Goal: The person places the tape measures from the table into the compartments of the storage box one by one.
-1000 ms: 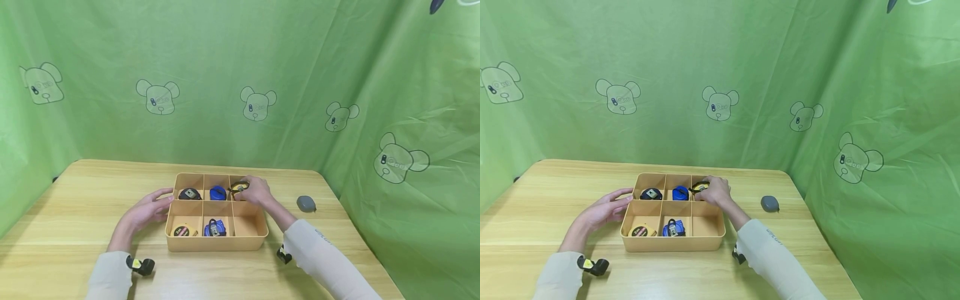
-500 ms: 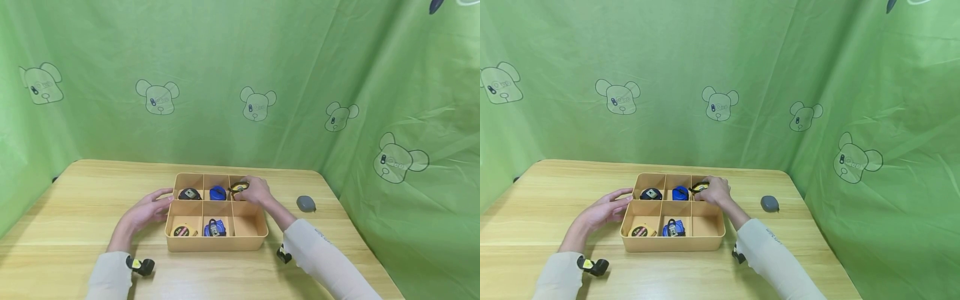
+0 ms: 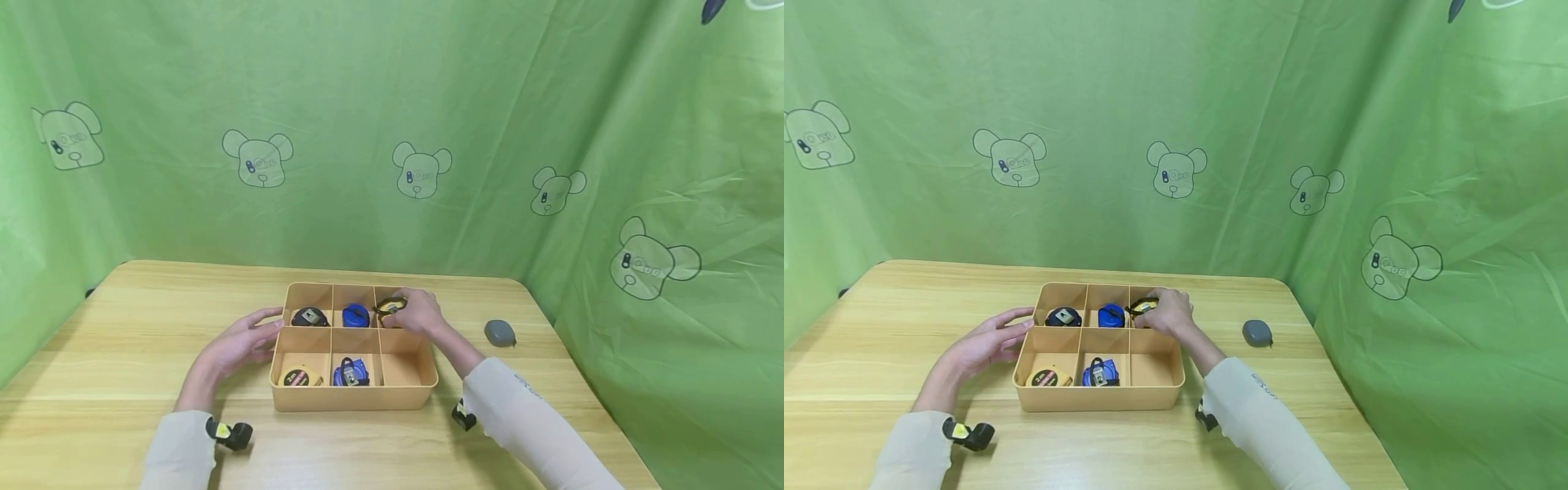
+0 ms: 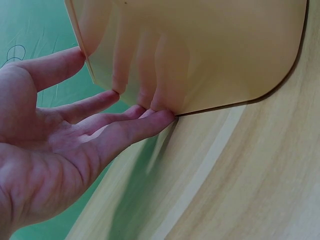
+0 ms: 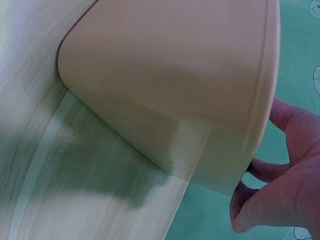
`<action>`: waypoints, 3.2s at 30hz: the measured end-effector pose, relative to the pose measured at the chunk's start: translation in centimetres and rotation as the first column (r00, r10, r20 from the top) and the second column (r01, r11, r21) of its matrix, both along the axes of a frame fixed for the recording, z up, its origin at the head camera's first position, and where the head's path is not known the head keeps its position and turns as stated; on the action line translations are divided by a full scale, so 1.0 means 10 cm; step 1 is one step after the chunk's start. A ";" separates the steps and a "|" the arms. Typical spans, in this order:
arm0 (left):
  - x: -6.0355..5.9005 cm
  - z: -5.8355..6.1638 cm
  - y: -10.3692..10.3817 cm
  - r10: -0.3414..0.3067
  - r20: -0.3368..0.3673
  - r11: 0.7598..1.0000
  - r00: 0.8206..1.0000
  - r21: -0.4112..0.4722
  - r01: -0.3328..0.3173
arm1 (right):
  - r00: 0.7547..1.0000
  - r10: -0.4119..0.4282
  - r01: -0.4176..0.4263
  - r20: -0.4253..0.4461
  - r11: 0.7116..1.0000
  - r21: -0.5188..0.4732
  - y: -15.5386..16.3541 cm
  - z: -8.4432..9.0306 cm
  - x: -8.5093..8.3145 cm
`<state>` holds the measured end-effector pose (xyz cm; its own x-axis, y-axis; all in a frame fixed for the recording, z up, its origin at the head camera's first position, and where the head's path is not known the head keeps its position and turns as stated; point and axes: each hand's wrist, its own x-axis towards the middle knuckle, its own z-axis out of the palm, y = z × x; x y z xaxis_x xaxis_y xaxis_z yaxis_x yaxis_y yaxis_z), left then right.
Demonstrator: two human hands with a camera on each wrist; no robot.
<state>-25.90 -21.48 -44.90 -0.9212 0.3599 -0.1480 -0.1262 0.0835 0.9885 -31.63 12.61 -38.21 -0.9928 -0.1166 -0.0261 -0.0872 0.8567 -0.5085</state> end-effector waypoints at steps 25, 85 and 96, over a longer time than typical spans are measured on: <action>0.01 0.02 0.00 -0.010 -0.002 1.000 1.000 0.000 0.010 | 0.999 0.038 -0.037 0.018 0.997 -0.065 0.06 -0.04 -0.01; 0.01 -0.01 0.01 -0.015 -0.014 1.000 1.000 -0.002 0.015 | 0.998 -0.006 -0.014 -0.064 0.949 -0.316 0.22 -0.12 0.14; 0.00 -0.01 0.01 -0.008 -0.007 1.000 1.000 0.000 0.008 | 0.979 -0.169 0.095 -0.114 0.874 -0.476 0.33 -0.13 0.18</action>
<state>-25.89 -21.36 -44.96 -0.9193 0.3673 -0.1416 -0.1186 0.0845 0.9893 -29.83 15.91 -39.53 -0.9879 0.0539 0.1457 -0.0951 0.5320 -0.8414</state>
